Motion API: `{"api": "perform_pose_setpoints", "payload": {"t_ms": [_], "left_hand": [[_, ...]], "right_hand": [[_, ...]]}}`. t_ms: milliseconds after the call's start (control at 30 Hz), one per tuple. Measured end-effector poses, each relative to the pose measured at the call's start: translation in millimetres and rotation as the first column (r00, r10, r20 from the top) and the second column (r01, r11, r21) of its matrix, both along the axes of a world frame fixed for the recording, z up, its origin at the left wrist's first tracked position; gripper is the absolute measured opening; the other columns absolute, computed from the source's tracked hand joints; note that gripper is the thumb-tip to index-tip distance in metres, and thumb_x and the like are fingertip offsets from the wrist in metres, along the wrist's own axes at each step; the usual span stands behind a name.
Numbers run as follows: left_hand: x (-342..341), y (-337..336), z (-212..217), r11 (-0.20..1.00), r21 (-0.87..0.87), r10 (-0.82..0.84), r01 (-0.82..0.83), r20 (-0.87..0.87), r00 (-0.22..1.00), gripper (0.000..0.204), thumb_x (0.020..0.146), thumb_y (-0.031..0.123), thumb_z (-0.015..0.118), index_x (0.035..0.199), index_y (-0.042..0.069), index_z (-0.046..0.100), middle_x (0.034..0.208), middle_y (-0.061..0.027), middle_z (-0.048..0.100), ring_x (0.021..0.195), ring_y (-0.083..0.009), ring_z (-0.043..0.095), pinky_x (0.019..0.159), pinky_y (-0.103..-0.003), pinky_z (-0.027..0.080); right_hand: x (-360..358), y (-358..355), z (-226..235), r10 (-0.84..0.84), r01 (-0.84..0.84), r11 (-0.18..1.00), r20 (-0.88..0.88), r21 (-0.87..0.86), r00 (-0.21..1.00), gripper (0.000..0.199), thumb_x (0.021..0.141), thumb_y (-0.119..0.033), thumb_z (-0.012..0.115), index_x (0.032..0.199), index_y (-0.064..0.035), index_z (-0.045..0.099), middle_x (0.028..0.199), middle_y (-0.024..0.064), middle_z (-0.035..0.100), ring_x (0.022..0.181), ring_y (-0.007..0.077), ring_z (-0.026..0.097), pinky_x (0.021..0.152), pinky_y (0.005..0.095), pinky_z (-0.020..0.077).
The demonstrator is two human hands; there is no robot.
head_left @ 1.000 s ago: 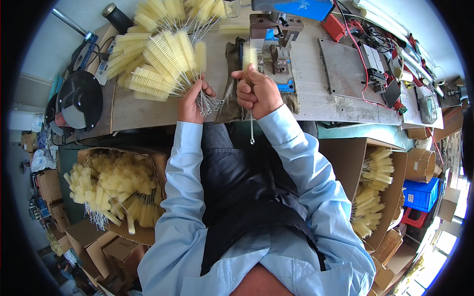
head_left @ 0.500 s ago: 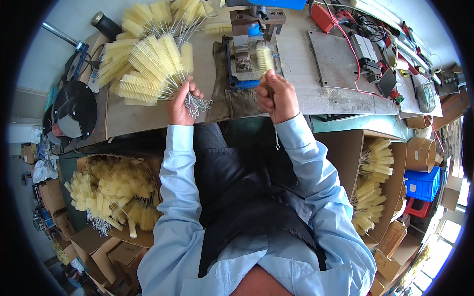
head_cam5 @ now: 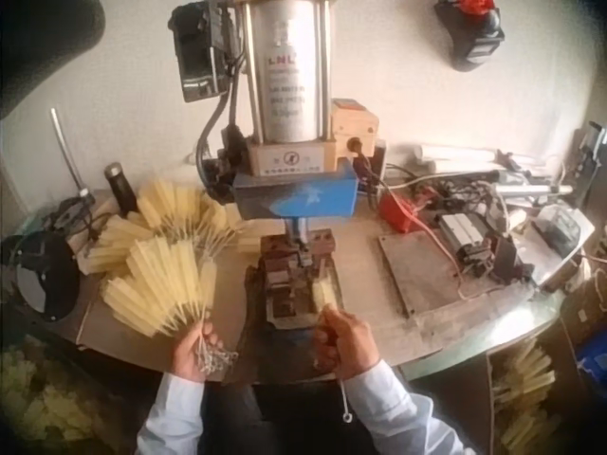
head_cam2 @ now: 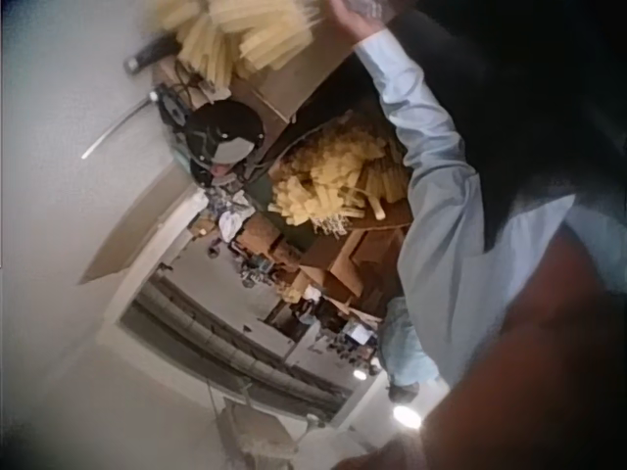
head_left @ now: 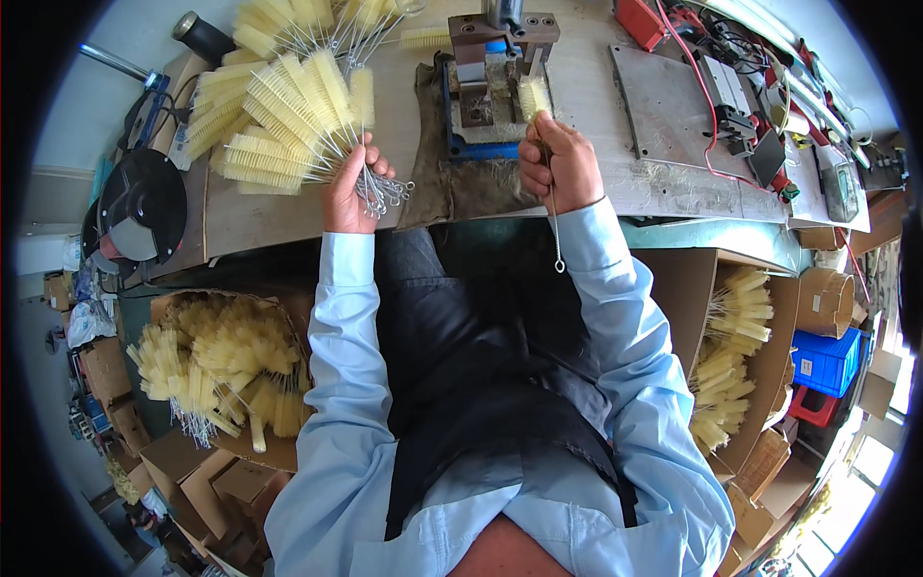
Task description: Assembling and inspecting small yellow brushes using a manual machine in a factory workshop.
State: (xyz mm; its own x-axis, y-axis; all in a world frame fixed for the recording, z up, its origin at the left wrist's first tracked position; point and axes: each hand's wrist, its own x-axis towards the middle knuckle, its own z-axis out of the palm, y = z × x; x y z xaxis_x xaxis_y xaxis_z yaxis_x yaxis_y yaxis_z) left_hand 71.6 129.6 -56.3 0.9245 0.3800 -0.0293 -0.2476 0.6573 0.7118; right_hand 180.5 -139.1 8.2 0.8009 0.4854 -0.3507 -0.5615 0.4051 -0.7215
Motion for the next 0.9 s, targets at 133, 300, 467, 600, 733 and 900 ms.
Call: {"api": "perform_pose_setpoints", "payload": {"t_ms": [133, 300, 467, 600, 733, 900], "left_hand": [[0.1, -0.2, 1.4, 1.000, 0.018, -0.002, 0.002, -0.015, 1.000, 0.029, 0.101, 0.018, 0.061, 0.124, -0.001, 0.060, 0.090, -0.0049, 0.057, 0.080, -0.0164, 0.056, 0.075, -0.036, 0.050], [-1.0, -1.1, 8.2, 0.992, -0.111, -0.054, 0.056, 0.023, 0.998, 0.030, 0.101, 0.019, 0.061, 0.124, 0.000, 0.060, 0.090, -0.0051, 0.056, 0.081, -0.0173, 0.056, 0.076, -0.037, 0.050], [-0.3, -1.4, 6.4, 0.996, -0.087, -0.011, 0.010, -0.015, 1.000, 0.032, 0.103, 0.020, 0.057, 0.127, -0.001, 0.057, 0.090, -0.0035, 0.053, 0.081, -0.0155, 0.051, 0.077, -0.035, 0.048], [0.7, 0.8, 1.6, 0.995, -0.096, -0.012, 0.011, -0.004, 1.000, 0.028, 0.101, 0.016, 0.060, 0.123, 0.000, 0.058, 0.090, -0.0044, 0.055, 0.082, -0.0169, 0.054, 0.078, -0.036, 0.050], [-3.2, 3.4, 1.2, 0.990, -0.136, -0.036, 0.039, 0.027, 0.999, 0.023, 0.098, 0.014, 0.063, 0.117, 0.002, 0.060, 0.092, -0.0055, 0.058, 0.083, -0.0182, 0.058, 0.080, -0.038, 0.053], [-5.8, 2.8, 1.7, 0.994, -0.091, -0.051, 0.055, 0.042, 0.998, 0.022, 0.095, 0.012, 0.066, 0.113, 0.000, 0.062, 0.090, -0.0062, 0.060, 0.079, -0.0172, 0.059, 0.077, -0.037, 0.052]], "right_hand": [[1.4, -0.7, 1.5, 0.018, -0.017, 1.000, -0.016, 0.024, 1.000, 0.028, 0.108, -0.030, 0.046, 0.090, -0.0079, 0.048, 0.069, 0.0013, 0.046, 0.046, 0.0073, 0.033, 0.040, 0.0235, 0.0289], [1.5, -1.4, 4.0, 0.005, -0.005, 1.000, -0.006, -0.027, 1.000, 0.028, 0.105, -0.030, 0.050, 0.088, -0.0077, 0.050, 0.068, 0.0038, 0.049, 0.045, 0.0081, 0.037, 0.039, 0.0244, 0.0300], [0.0, 0.0, 7.1, -0.002, 0.005, 0.996, 0.036, -0.091, 0.999, 0.028, 0.105, -0.029, 0.050, 0.087, -0.0073, 0.051, 0.068, 0.0044, 0.050, 0.045, 0.0082, 0.038, 0.039, 0.0244, 0.0304], [-2.5, 3.9, 11.6, -0.018, 0.025, 0.994, 0.072, -0.103, 0.997, 0.028, 0.104, -0.029, 0.050, 0.087, -0.0065, 0.052, 0.068, 0.0043, 0.051, 0.044, 0.0085, 0.038, 0.039, 0.0247, 0.0302], [-1.6, -1.5, 9.9, -0.049, 0.067, 0.988, 0.132, -0.137, 0.990, 0.028, 0.103, -0.030, 0.052, 0.088, -0.0059, 0.053, 0.068, 0.0043, 0.051, 0.043, 0.0087, 0.038, 0.039, 0.0250, 0.0301], [38.1, -35.6, -5.8, -0.160, 0.247, 0.904, 0.260, -0.348, 0.952, 0.036, 0.101, -0.036, 0.058, 0.092, -0.0021, 0.059, 0.068, 0.0021, 0.052, 0.044, 0.0076, 0.038, 0.038, 0.0241, 0.0271]]}}
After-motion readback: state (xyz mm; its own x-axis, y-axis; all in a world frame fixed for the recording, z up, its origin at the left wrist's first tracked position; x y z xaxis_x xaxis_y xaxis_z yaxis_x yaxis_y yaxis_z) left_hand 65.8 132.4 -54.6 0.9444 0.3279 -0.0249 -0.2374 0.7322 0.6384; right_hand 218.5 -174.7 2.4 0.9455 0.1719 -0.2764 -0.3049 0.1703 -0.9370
